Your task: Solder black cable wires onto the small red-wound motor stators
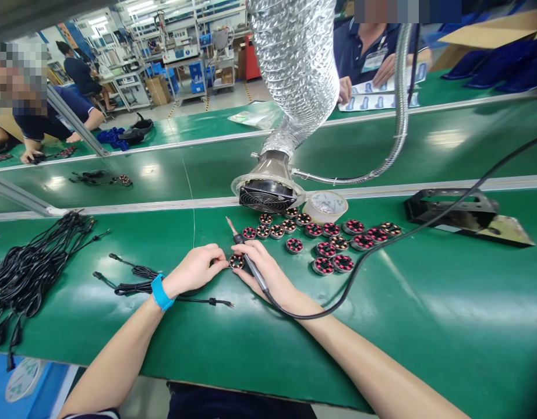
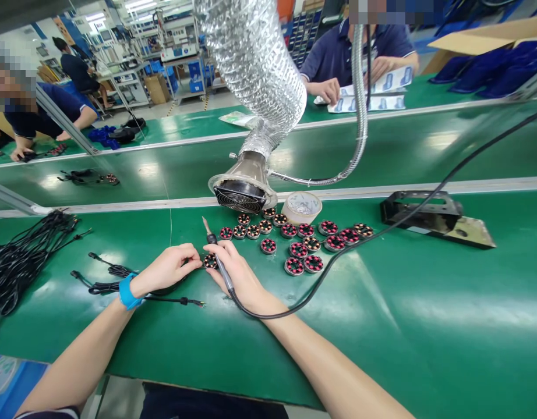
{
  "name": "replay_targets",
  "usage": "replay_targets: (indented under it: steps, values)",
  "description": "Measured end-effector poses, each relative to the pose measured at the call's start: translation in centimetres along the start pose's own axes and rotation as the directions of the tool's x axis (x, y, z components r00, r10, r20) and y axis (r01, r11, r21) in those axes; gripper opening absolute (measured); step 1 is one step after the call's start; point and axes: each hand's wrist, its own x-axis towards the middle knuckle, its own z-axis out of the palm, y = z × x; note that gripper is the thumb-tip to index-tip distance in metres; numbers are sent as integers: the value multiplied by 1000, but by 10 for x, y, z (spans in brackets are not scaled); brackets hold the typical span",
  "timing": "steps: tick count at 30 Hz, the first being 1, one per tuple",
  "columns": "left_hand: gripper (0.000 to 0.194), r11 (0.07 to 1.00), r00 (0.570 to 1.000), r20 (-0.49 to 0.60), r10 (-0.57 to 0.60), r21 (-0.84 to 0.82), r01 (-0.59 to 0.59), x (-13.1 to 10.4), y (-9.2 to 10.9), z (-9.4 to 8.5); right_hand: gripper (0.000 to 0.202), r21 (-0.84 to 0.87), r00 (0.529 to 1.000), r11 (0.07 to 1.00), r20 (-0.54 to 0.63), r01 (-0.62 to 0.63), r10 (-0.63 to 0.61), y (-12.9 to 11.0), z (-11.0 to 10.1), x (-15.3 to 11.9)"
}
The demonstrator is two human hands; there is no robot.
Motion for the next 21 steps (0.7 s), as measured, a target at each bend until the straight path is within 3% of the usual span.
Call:
replay_targets:
  steps: [4,8,11,17,21]
  values:
    - [28,967,990,-45,-136,-225,123,6,5,11,47,7,1000,1000,22,-6,6,-2,-1,1]
    - [31,847,951,-34,-306,-466,256,9,9,19,46,8,1000,1000,4,9,-9,-3,-3,2]
    - [35,820,935,-32,-353,-492,293,6,7,13,46,8,1000,1000,-1,22,-22,-3,-4,3]
    - [42,874,951,-7,-308,-398,280,1,-2,3,45,4,1000,1000,-3,6,-6,-2,-3,2]
    - [37,812,943,27,-332,-500,300,3,-1,7,47,8,1000,1000,-2,7,-7,1,-2,1]
